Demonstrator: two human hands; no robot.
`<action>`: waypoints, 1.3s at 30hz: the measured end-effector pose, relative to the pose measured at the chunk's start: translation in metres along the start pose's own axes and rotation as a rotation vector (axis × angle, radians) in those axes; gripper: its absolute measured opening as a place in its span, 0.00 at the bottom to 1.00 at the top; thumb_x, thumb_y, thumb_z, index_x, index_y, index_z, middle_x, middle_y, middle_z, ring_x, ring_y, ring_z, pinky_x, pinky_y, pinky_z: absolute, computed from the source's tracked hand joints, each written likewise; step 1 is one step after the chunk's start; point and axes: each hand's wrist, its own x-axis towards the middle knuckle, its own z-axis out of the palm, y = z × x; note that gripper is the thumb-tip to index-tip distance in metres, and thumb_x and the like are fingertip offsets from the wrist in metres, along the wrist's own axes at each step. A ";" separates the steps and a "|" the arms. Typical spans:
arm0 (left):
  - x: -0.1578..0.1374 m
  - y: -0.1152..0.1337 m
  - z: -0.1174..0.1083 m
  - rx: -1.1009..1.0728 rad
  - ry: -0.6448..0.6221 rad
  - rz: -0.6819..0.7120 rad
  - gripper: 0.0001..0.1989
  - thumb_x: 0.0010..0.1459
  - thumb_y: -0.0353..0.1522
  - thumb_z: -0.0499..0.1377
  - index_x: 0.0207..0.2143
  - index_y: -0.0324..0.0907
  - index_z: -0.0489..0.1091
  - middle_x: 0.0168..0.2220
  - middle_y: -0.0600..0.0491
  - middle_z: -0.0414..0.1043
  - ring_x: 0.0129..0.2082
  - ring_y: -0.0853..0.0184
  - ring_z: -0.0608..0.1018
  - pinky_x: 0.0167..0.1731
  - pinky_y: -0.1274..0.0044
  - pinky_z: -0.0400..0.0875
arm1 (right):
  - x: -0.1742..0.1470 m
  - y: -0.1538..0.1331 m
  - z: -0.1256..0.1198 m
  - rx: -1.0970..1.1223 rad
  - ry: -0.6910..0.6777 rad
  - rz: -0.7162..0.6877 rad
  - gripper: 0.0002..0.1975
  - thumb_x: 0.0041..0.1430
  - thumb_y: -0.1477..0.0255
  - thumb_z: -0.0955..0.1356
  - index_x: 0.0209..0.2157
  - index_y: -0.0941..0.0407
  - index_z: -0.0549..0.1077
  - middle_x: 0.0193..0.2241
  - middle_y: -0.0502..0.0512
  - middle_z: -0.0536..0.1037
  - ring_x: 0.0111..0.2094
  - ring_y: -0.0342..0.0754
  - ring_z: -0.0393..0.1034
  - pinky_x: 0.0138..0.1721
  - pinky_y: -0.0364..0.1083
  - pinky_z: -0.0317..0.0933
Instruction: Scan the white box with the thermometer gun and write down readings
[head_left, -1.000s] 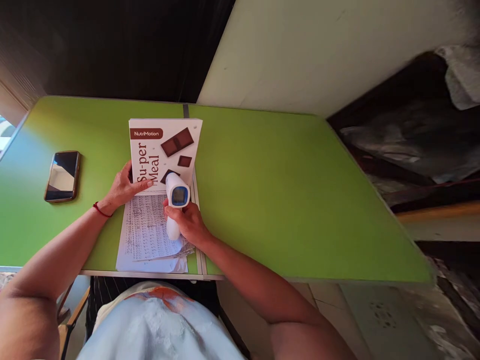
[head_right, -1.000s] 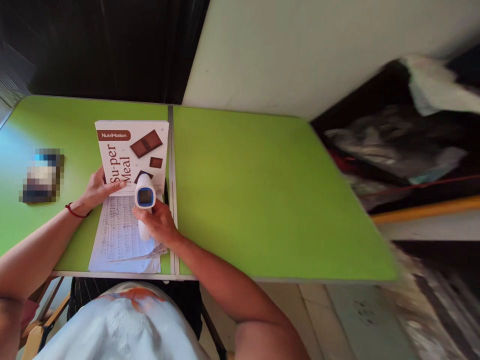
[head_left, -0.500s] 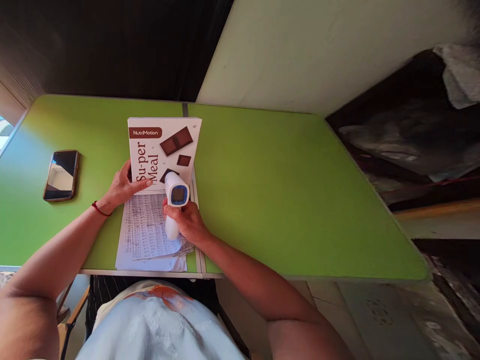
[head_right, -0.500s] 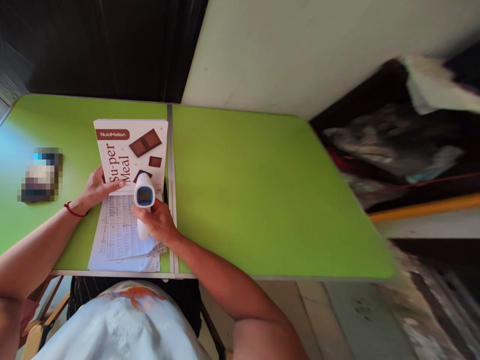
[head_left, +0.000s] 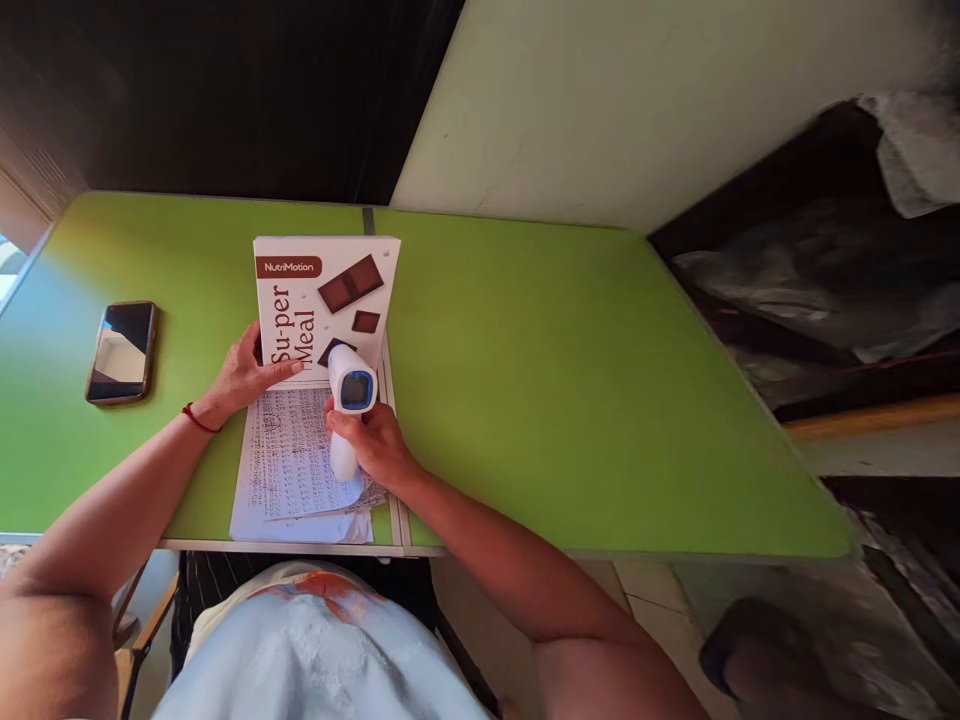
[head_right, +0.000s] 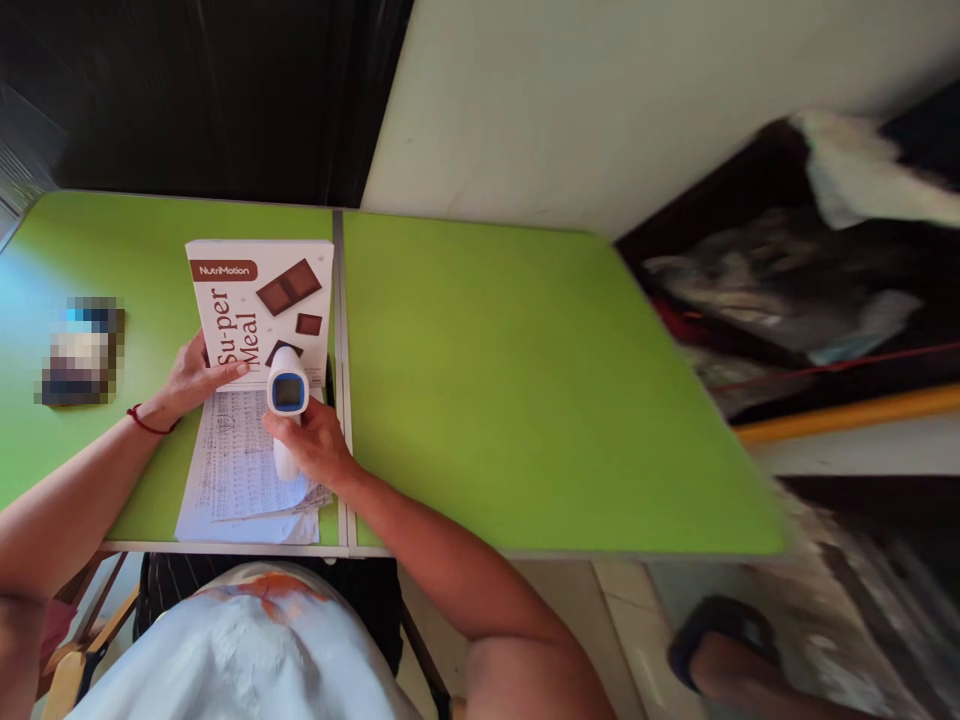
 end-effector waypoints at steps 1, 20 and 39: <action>0.000 0.000 0.000 0.001 0.001 -0.006 0.37 0.46 0.55 0.74 0.49 0.42 0.71 0.46 0.46 0.82 0.43 0.54 0.84 0.41 0.64 0.82 | 0.000 0.000 0.000 0.000 0.000 -0.004 0.17 0.45 0.54 0.72 0.25 0.52 0.70 0.22 0.47 0.70 0.26 0.45 0.62 0.31 0.48 0.59; -0.002 -0.004 -0.001 0.001 0.033 0.047 0.37 0.46 0.53 0.76 0.50 0.41 0.70 0.48 0.43 0.81 0.44 0.54 0.84 0.42 0.62 0.82 | 0.000 0.000 -0.003 0.070 -0.020 -0.040 0.16 0.45 0.55 0.74 0.28 0.52 0.75 0.21 0.47 0.71 0.25 0.45 0.63 0.30 0.48 0.60; 0.016 -0.027 -0.020 0.198 0.301 0.217 0.44 0.51 0.57 0.71 0.61 0.47 0.59 0.56 0.44 0.70 0.56 0.49 0.77 0.55 0.57 0.75 | 0.042 0.009 -0.110 -1.204 0.534 -0.128 0.17 0.59 0.59 0.72 0.45 0.55 0.79 0.39 0.63 0.80 0.39 0.58 0.74 0.38 0.52 0.65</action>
